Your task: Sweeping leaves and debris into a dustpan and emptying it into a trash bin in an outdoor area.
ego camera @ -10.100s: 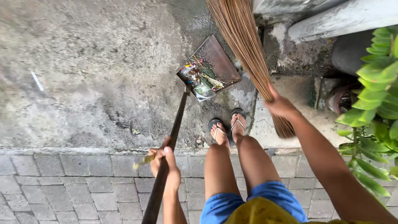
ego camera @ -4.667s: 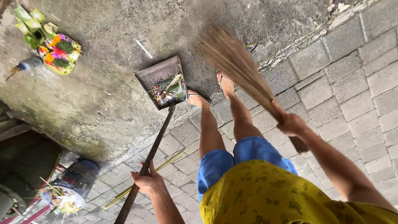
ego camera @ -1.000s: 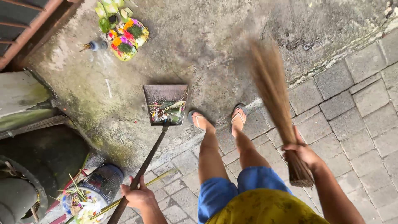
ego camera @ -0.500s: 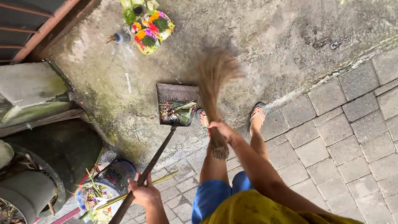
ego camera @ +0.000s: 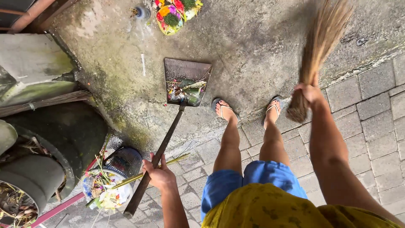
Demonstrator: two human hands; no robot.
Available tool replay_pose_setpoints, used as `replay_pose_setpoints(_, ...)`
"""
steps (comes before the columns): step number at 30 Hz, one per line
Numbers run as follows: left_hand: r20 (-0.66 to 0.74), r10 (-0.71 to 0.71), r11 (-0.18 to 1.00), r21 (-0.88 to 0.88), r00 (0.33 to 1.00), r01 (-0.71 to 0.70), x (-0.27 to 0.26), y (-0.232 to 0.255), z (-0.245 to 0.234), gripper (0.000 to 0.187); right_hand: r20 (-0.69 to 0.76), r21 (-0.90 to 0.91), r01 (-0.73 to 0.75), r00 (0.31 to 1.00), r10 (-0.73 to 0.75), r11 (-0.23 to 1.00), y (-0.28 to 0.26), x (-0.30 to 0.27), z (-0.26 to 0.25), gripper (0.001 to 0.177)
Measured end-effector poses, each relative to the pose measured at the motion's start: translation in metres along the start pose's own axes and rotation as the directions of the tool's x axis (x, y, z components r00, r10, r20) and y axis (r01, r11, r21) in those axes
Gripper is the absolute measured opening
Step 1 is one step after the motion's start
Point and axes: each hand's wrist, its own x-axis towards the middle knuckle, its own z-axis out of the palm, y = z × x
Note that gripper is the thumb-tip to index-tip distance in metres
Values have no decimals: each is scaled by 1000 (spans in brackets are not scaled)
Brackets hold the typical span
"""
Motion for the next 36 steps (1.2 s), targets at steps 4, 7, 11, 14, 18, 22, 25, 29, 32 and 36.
replay_pose_setpoints(4, 12, -35, 999, 30, 999, 35, 6, -13, 7, 88, 449, -251, 270, 883, -135, 930, 132, 98, 32, 17)
replay_pose_setpoints(7, 76, 89, 996, -11, 993, -89, 5, -17, 18, 28, 179, -459, -122, 958, 226, 880, 16, -75, 164, 73)
replay_pose_setpoints(11, 175, 49, 981, 177, 983, -80, -8, 4, 32, 41, 193, -420, -33, 973, 125, 907, -12, -158, 107, 112)
replay_pose_setpoints(14, 152, 23, 982, 179, 988, -51, -4, 12, 20, 45, 123, -197, -113, 983, 139, 974, -65, -184, 37, 114)
replay_pose_setpoints(18, 52, 78, 991, 102, 996, -83, 2, 9, 3, 34, 140, -150, 195, 975, -175, 969, -145, -118, -48, 118)
replay_pose_setpoints(22, 100, 114, 985, 116, 988, -125, -15, 14, 7, 39, -103, -367, 11, 993, -53, 930, -260, 24, -46, 104)
replay_pose_setpoints(25, 50, 112, 987, 110, 992, -116, -24, 12, 21, 38, -69, -241, 205, 971, -228, 949, -304, 159, -19, 110)
replay_pose_setpoints(29, 34, 108, 992, 64, 994, -110, -38, 12, 36, 42, 90, -514, 85, 995, -44, 853, -351, 149, 121, 106)
replay_pose_setpoints(32, 6, 86, 996, 13, 996, -86, -45, 7, 52, 38, 330, -526, 200, 944, -19, 826, -345, 106, 204, 114)
replay_pose_setpoints(36, -36, 98, 993, -55, 995, -100, -39, -1, 73, 40, 424, -648, 207, 898, 121, 733, -315, 60, 260, 119)
